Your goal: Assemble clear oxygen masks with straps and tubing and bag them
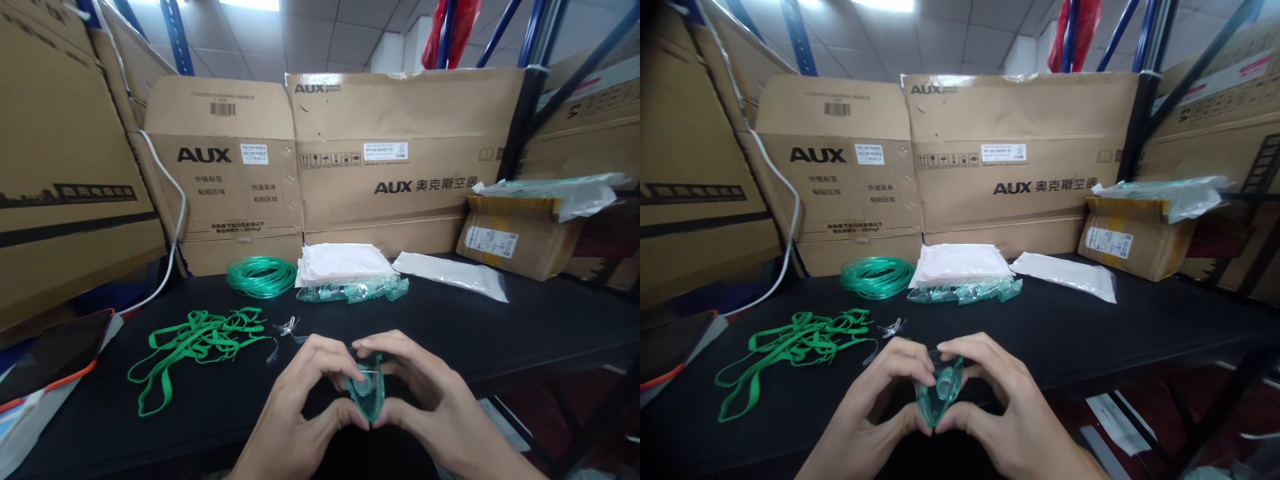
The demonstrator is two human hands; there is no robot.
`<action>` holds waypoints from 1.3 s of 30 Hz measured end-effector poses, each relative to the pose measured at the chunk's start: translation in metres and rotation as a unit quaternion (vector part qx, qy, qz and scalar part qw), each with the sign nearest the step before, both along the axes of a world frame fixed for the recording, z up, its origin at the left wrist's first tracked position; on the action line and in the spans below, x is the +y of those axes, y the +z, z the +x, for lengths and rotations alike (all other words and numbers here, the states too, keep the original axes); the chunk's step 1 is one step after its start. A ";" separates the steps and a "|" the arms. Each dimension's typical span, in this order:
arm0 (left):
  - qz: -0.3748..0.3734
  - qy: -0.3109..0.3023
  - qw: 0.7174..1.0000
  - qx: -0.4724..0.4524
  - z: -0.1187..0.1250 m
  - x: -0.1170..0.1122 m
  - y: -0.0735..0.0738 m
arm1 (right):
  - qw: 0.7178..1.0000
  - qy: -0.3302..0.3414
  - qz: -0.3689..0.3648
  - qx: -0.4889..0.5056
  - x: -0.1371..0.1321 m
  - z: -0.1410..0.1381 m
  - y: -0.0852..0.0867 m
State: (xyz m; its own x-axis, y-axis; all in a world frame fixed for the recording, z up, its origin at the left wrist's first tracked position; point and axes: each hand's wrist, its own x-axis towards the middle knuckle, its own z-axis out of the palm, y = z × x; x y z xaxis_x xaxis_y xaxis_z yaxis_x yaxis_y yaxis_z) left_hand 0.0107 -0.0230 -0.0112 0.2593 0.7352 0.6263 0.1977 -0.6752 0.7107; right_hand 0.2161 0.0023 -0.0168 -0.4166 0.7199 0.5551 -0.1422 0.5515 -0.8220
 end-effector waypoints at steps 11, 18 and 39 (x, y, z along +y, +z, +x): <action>0.012 0.025 1.000 0.008 -0.001 0.001 -0.003 | 0.995 -0.043 0.084 -0.032 0.007 0.002 0.000; 0.053 0.066 0.992 0.089 0.001 -0.004 0.000 | 0.995 -0.045 -0.036 -0.087 0.007 0.004 0.006; -0.010 0.171 0.973 0.156 0.008 0.000 0.007 | 0.953 -0.117 0.183 -0.212 0.022 0.004 -0.013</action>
